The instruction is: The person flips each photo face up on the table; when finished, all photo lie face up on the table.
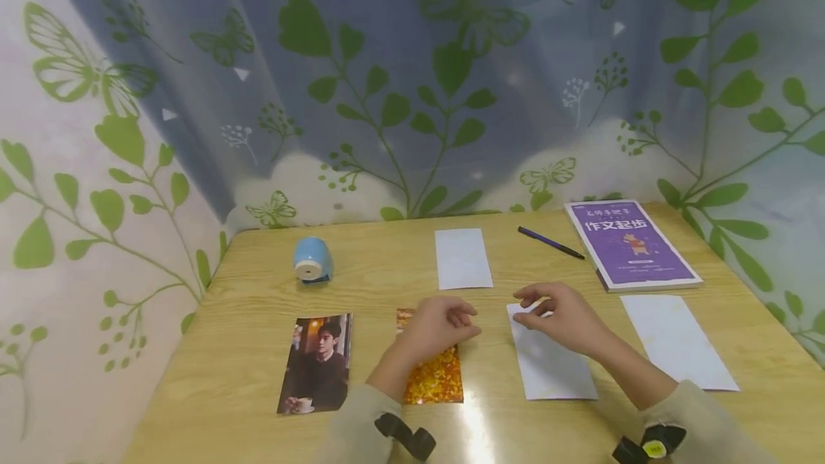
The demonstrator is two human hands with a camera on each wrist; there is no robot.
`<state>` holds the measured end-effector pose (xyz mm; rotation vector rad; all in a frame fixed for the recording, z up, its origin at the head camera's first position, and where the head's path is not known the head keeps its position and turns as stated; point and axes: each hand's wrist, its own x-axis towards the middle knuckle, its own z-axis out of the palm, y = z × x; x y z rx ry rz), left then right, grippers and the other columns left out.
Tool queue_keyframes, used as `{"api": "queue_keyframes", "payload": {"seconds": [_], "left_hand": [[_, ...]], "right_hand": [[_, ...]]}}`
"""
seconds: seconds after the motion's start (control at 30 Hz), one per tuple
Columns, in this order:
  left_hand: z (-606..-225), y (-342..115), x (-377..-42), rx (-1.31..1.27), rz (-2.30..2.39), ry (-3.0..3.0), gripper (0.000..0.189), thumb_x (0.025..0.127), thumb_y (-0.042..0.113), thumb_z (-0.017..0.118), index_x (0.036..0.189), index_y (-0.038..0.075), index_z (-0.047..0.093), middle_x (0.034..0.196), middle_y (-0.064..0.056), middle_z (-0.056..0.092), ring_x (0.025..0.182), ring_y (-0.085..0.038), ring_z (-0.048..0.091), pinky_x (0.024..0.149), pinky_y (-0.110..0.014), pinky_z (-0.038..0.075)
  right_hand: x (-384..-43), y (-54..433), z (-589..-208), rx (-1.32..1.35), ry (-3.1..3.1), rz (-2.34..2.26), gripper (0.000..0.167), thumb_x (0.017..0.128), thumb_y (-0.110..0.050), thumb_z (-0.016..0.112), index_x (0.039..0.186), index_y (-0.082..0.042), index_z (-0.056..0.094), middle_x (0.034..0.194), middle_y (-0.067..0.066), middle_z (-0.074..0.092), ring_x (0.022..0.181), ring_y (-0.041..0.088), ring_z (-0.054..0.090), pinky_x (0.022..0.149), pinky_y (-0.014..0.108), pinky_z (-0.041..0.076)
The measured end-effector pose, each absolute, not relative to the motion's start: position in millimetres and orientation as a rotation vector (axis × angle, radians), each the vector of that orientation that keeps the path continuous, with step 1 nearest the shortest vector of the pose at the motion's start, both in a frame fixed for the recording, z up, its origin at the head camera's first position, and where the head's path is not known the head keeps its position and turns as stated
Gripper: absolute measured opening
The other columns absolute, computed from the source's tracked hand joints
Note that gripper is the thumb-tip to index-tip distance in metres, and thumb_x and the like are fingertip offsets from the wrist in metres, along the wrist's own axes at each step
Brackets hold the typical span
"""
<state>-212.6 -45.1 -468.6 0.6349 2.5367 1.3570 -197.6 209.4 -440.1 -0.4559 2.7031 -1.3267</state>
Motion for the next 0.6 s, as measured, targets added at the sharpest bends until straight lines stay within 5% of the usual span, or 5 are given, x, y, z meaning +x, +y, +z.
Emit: {"api": "queue_keyframes", "payload": {"seconds": [0.6], "left_hand": [[-485.0, 20.3, -248.7, 0.686, 1.333, 2.469, 0.031, 0.085, 0.026, 0.081, 0.110, 0.009, 0.075, 0.085, 0.008, 0.065, 0.073, 0.000, 0.056, 0.069, -0.016, 0.048]], "right_hand": [[-139.8, 247.0, -457.5, -0.302, 2.794, -1.282, 0.033, 0.086, -0.024, 0.079, 0.112, -0.004, 0.073, 0.105, 0.012, 0.074, 0.076, 0.002, 0.067, 0.064, 0.022, 0.054]]}}
